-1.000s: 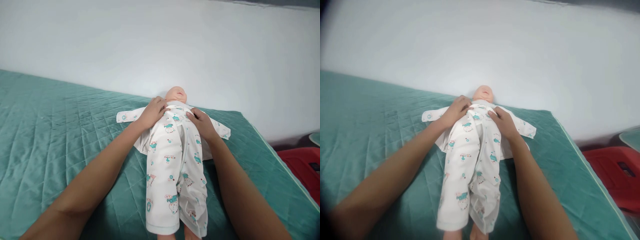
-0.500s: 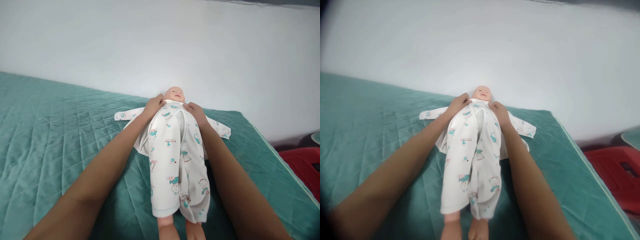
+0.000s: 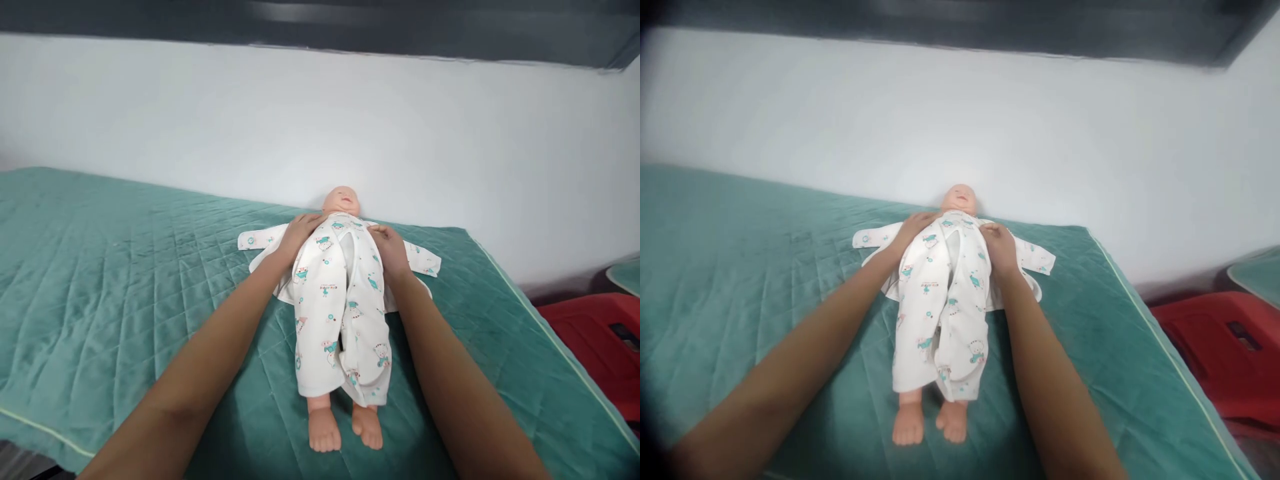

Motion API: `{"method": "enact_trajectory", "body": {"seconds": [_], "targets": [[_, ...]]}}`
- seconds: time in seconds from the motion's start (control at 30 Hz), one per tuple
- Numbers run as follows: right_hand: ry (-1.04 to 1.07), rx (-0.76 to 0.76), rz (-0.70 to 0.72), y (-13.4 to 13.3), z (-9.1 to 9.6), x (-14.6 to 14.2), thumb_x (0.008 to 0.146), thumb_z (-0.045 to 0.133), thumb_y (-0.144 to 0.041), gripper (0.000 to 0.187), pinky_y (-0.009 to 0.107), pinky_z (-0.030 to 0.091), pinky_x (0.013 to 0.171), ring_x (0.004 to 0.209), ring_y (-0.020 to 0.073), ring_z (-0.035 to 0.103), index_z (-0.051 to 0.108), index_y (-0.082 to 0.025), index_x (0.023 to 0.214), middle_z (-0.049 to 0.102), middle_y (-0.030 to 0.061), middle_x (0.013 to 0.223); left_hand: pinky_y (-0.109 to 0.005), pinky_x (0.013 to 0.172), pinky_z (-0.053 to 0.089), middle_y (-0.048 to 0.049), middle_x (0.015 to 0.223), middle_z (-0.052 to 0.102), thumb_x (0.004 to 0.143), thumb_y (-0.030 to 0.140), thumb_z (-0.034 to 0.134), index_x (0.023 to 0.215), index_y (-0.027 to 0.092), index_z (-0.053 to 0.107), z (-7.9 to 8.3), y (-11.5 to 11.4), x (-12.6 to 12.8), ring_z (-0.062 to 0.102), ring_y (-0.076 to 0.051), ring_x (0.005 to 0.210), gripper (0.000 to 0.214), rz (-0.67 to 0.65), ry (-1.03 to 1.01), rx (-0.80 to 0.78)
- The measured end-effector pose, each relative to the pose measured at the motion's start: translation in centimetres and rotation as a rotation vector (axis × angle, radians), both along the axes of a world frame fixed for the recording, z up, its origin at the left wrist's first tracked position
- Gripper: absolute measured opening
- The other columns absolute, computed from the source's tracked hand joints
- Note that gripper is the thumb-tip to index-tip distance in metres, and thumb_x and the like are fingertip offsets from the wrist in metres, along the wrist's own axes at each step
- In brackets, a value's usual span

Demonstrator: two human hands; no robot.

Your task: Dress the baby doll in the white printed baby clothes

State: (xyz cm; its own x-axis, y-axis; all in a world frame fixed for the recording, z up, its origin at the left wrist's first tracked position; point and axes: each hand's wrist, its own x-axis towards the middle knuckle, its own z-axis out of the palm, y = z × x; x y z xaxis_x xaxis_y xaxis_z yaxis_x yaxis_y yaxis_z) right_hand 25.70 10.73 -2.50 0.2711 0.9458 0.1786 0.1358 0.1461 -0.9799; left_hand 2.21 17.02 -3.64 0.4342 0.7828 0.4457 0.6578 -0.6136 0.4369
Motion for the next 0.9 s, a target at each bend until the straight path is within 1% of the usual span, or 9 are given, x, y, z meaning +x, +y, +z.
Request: {"method": "enact_trajectory", "body": {"seconds": [0.1,0.2,0.3,0.43,0.53,0.6,0.73,0.83,0.9], "targets": [[0.038,0.037,0.005,-0.8,-0.9,0.3,0.071,0.069,-0.048,0.037,0.034,0.053,0.075,0.085,0.0199,0.065,0.060,-0.021,0.094,0.071,0.0067,0.096,-0.043,0.115,0.033,-0.0090,0.146,0.053,0.095,0.021,0.048,0.140,0.024,0.054,-0.6,-1.0,-0.7,0.044,-0.025,0.136,0.046,-0.004,-0.011,0.034],[-0.022,0.064,-0.049,-1.7,-1.9,0.8,0.071,0.067,-0.044,0.031,0.036,0.053,0.082,0.091,0.0204,0.066,0.060,-0.021,0.090,0.071,0.0081,0.100,-0.045,0.117,0.031,-0.0098,0.151,0.048,0.095,0.022,0.047,0.142,0.024,0.050,-1.0,-2.6,-1.6,0.038,-0.025,0.142,0.048,0.006,0.004,0.079],[-0.096,0.043,-0.100,-2.7,-2.4,1.2,0.071,0.064,-0.038,0.023,0.038,0.051,0.085,0.089,0.0207,0.065,0.059,-0.021,0.085,0.071,0.0089,0.098,-0.047,0.120,0.028,-0.0132,0.154,0.043,0.095,0.025,0.048,0.146,0.021,0.045,-1.2,-4.2,-2.1,0.029,-0.027,0.148,0.051,0.055,0.026,0.095],[-0.212,-0.033,-0.101,-4.1,-2.0,1.5,0.070,0.062,-0.031,0.015,0.039,0.048,0.084,0.083,0.0220,0.063,0.062,-0.020,0.081,0.072,0.0068,0.090,-0.045,0.122,0.026,-0.0135,0.156,0.040,0.093,0.027,0.051,0.148,0.021,0.040,-1.1,-6.2,-2.4,0.025,-0.028,0.150,0.056,0.086,-0.006,0.065],[-0.306,-0.089,-0.046,-4.7,-1.2,2.0,0.069,0.060,-0.029,0.011,0.038,0.046,0.081,0.079,0.0230,0.061,0.065,-0.020,0.073,0.071,0.0048,0.079,-0.045,0.121,0.029,-0.0132,0.156,0.039,0.092,0.026,0.053,0.146,0.022,0.041,-0.5,-7.6,-2.3,0.025,-0.029,0.150,0.055,0.102,-0.019,0.043],[-0.345,-0.115,0.010,-4.8,-0.9,2.5,0.069,0.059,-0.029,0.012,0.035,0.046,0.077,0.078,0.0223,0.060,0.067,-0.019,0.070,0.071,0.0040,0.076,-0.046,0.118,0.031,-0.0127,0.154,0.040,0.093,0.025,0.052,0.143,0.022,0.044,-0.2,-8.3,-2.1,0.029,-0.030,0.147,0.051,0.172,-0.010,0.033],[-0.310,-0.156,0.176,-4.6,-0.9,3.0,0.075,0.059,-0.037,0.024,0.030,0.048,0.071,0.078,0.0203,0.063,0.072,-0.019,0.083,0.074,0.0029,0.085,-0.046,0.109,0.037,-0.0116,0.142,0.050,0.093,0.023,0.051,0.128,0.021,0.056,0.3,-8.8,-1.4,0.041,-0.030,0.130,0.035,0.297,0.010,0.048],[-0.174,-0.210,0.244,-4.7,-0.8,2.7,0.077,0.063,-0.045,0.032,0.030,0.051,0.066,0.077,0.0215,0.065,0.073,-0.019,0.091,0.075,0.0035,0.084,-0.040,0.100,0.042,-0.0102,0.121,0.058,0.092,0.019,0.049,0.106,0.020,0.064,0.3,-8.6,-1.2,0.048,-0.028,0.113,0.020,0.292,-0.080,0.015],[-0.067,-0.243,0.275,-4.8,-0.5,2.1,0.076,0.067,-0.046,0.032,0.032,0.054,0.067,0.079,0.0233,0.068,0.073,-0.019,0.093,0.075,0.0045,0.084,-0.038,0.097,0.043,-0.0096,0.108,0.060,0.093,0.019,0.047,0.092,0.020,0.063,0.2,-8.5,-1.2,0.051,-0.026,0.105,0.016,0.276,-0.204,-0.025]]}}
